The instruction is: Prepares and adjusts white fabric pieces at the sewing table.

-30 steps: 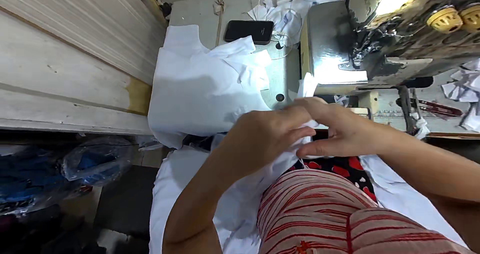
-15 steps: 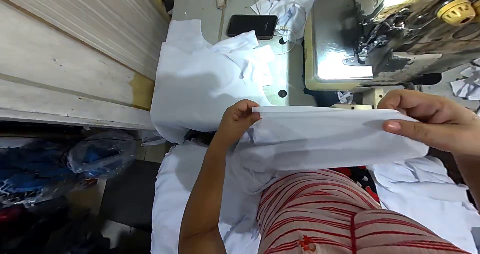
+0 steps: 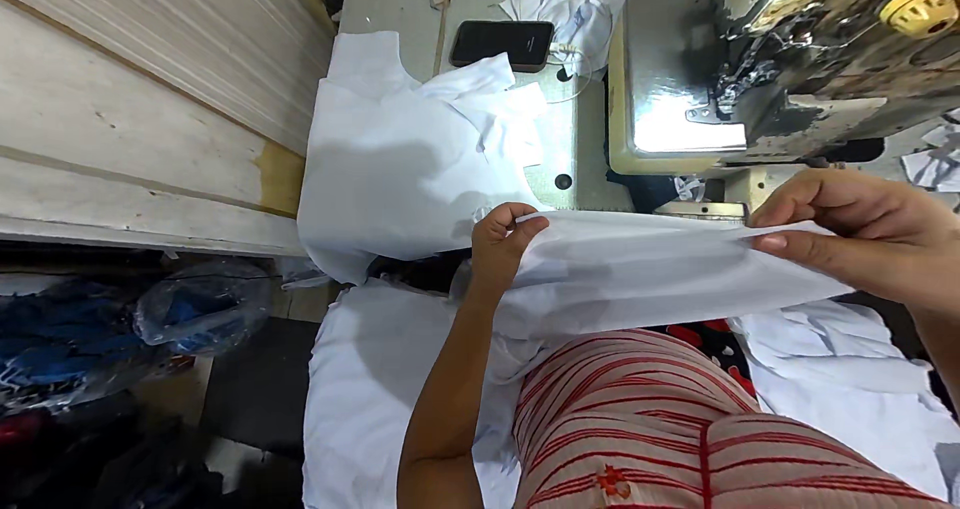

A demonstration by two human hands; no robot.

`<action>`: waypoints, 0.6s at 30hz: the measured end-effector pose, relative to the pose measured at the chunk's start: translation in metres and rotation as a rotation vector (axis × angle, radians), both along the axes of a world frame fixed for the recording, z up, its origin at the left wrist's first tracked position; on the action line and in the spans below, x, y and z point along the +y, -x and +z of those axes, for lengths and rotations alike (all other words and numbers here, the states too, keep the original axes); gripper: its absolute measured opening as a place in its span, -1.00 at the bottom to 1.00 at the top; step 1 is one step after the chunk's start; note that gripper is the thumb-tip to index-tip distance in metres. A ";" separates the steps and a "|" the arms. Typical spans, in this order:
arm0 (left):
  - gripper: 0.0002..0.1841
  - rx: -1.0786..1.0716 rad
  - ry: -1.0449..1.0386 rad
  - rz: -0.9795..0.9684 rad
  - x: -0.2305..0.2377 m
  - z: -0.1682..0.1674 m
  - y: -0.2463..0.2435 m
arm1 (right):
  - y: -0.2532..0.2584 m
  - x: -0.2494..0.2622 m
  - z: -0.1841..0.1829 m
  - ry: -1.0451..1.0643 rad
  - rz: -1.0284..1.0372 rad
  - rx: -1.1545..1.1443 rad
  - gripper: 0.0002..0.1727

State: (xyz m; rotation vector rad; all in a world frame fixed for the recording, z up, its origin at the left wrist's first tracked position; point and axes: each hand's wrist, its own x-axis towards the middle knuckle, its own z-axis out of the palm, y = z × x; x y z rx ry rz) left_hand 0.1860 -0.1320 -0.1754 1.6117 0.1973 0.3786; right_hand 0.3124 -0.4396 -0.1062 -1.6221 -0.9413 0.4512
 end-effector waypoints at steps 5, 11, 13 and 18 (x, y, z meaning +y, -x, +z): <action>-0.89 -0.022 0.055 -0.211 -0.005 -0.027 -0.006 | 0.004 0.000 0.008 0.040 -0.033 -0.023 -0.91; -0.43 0.087 -0.200 -0.538 -0.019 -0.034 -0.004 | 0.006 0.003 0.011 0.077 -0.077 -0.059 -0.89; -0.59 0.067 -0.428 -0.550 -0.026 -0.034 -0.004 | 0.008 0.006 0.014 0.052 -0.055 -0.076 -0.90; -0.79 0.084 -0.240 -0.493 -0.004 -0.016 -0.003 | 0.001 0.000 0.027 -0.043 -0.005 -0.140 -0.89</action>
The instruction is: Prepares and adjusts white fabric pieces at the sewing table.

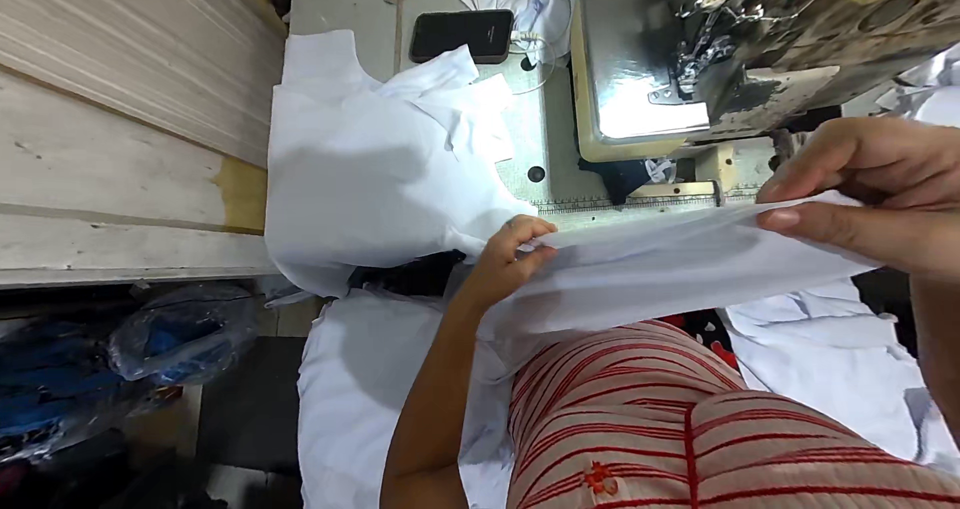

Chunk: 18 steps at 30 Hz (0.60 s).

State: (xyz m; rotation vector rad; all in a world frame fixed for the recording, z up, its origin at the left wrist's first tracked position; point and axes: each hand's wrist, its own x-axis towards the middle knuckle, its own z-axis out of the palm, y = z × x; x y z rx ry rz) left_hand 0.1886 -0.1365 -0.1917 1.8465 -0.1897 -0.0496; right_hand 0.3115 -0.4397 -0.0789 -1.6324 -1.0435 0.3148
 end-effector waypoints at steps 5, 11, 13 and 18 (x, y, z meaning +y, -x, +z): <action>-0.27 0.035 0.150 -0.194 -0.041 0.038 -0.005 | 0.026 0.022 -0.002 0.056 0.169 -0.028 -0.91; -0.89 -0.196 -0.180 -0.066 -0.062 0.055 0.004 | 0.031 0.008 0.011 0.054 0.188 -0.142 -0.85; -0.90 -0.102 -0.323 0.035 -0.038 0.033 0.011 | 0.029 -0.007 0.015 0.047 0.126 -0.137 -0.87; -0.78 0.098 0.136 0.363 0.013 0.035 0.038 | 0.026 -0.011 0.001 -0.015 -0.015 -0.113 -0.81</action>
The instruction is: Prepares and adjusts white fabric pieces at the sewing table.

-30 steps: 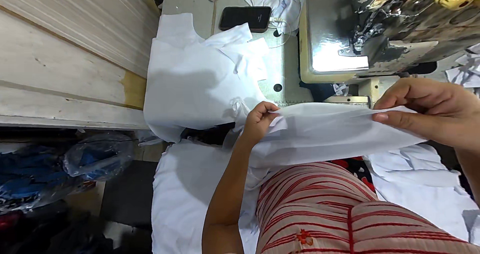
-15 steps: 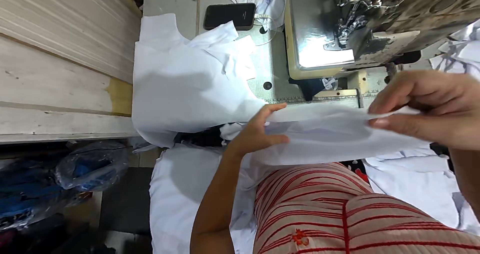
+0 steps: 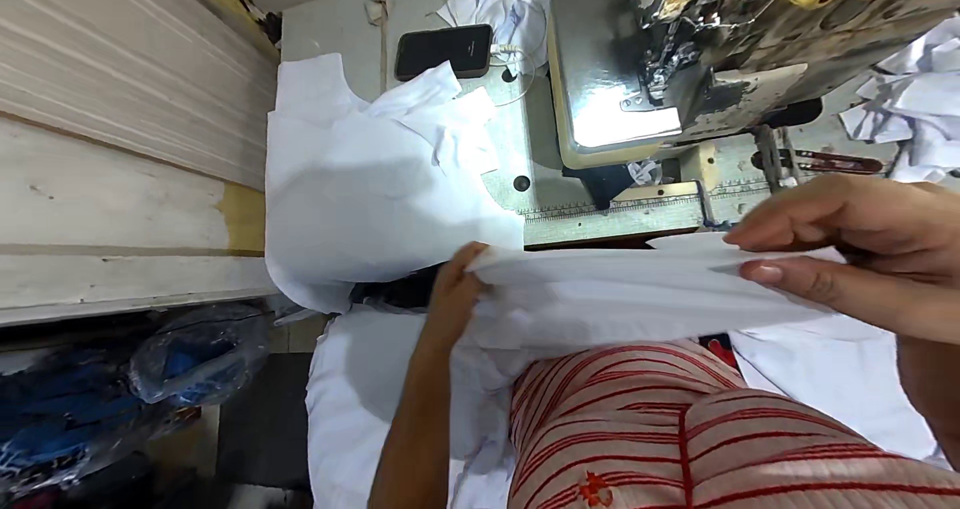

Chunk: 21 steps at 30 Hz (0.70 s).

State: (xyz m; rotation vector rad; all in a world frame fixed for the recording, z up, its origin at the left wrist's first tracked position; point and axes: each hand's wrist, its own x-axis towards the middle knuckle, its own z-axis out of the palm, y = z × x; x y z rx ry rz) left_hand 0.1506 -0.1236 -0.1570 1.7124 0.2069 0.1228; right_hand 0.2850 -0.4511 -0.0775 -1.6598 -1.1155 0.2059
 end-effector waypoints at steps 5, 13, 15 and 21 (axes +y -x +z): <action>-0.88 -0.594 -0.552 0.021 0.047 0.112 -0.042 | 0.008 0.020 -0.005 -0.072 -0.116 -0.066 -0.60; -0.79 -0.769 -0.494 -0.484 -0.010 0.137 -0.161 | 0.020 0.023 -0.080 -0.115 -0.126 0.339 -0.74; -0.78 -0.561 -0.417 -0.615 -0.030 0.104 -0.164 | 0.015 0.029 -0.094 -0.011 -0.103 0.531 -0.50; -0.85 -0.301 -0.461 -0.609 -0.040 0.071 -0.153 | -0.009 0.072 -0.082 -0.218 -0.080 0.515 -0.69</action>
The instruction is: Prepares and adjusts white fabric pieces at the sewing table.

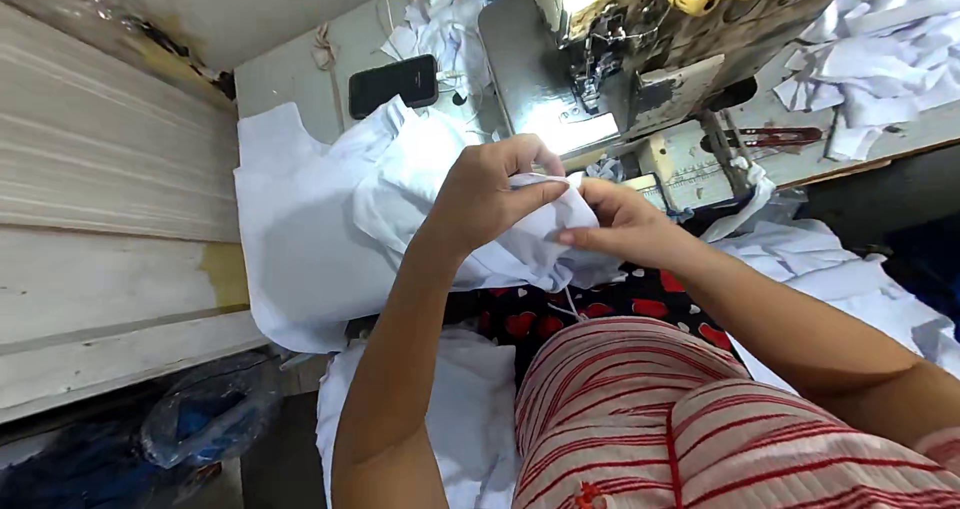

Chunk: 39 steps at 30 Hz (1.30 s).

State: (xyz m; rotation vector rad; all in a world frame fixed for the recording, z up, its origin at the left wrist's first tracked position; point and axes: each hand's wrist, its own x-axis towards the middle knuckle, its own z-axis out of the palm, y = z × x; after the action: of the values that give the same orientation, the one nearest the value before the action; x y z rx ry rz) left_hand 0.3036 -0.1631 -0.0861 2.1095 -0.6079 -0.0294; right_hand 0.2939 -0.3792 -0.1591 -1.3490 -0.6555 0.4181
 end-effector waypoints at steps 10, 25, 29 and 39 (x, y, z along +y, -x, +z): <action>-0.86 0.053 0.016 -0.059 0.000 0.018 0.005 | -0.014 -0.007 0.029 -0.140 -0.077 -0.056 -0.80; -0.77 -0.295 -0.136 0.110 -0.018 0.024 0.015 | 0.002 0.011 0.007 0.003 -0.441 -0.500 -0.67; -0.84 -0.261 -0.046 0.112 -0.016 0.022 0.016 | 0.000 0.003 0.013 0.025 -0.370 -0.428 -0.82; -0.78 -0.295 -0.071 0.115 -0.009 0.035 0.020 | -0.003 -0.010 0.004 0.162 -0.334 -0.471 -0.86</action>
State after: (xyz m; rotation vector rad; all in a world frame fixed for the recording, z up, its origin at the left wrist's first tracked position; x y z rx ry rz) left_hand 0.2833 -0.1718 -0.0514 2.2326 -0.6648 0.3341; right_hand 0.2974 -0.3889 -0.1553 -1.6974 -0.7730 -0.1270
